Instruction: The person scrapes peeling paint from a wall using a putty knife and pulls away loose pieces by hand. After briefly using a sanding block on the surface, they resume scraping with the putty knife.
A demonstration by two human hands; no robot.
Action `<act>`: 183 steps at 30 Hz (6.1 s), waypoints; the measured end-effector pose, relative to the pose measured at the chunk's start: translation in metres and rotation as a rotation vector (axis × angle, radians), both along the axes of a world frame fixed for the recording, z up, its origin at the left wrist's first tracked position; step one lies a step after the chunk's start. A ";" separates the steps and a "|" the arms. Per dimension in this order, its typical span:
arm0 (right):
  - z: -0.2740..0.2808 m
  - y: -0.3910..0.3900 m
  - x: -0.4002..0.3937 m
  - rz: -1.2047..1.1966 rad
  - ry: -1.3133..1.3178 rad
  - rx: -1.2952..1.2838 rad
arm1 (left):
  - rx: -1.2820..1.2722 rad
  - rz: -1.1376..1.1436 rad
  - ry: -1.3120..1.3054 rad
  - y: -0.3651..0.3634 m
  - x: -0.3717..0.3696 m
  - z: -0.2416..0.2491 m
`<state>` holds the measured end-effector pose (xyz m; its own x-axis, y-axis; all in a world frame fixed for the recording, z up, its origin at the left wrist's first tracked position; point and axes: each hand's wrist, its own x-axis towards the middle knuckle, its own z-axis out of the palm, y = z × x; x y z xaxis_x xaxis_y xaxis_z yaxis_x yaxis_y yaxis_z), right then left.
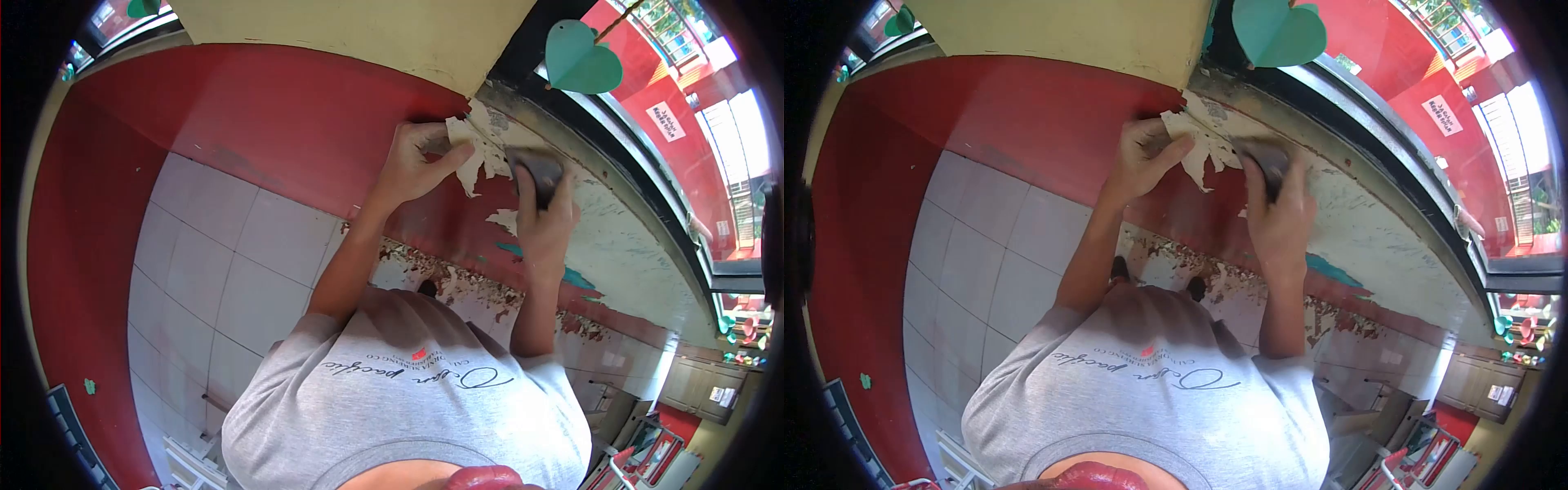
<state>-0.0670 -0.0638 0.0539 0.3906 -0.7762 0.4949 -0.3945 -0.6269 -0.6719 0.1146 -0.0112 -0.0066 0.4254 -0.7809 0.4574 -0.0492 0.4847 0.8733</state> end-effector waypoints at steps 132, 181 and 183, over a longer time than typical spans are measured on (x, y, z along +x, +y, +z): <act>-0.007 -0.001 -0.012 -0.004 0.291 -0.266 | 0.059 0.337 -0.048 0.000 -0.036 0.011; -0.014 0.008 -0.006 -0.072 0.238 -0.180 | 0.030 0.128 -0.063 0.001 -0.008 0.001; -0.015 0.007 -0.013 -0.087 0.261 -0.216 | 0.024 0.096 -0.039 0.003 -0.006 -0.003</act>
<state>-0.0798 -0.0569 0.0387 0.4625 -0.7007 0.5432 -0.5941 -0.6997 -0.3968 0.1088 -0.0077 -0.0095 0.4810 -0.7486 0.4565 -0.1289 0.4546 0.8813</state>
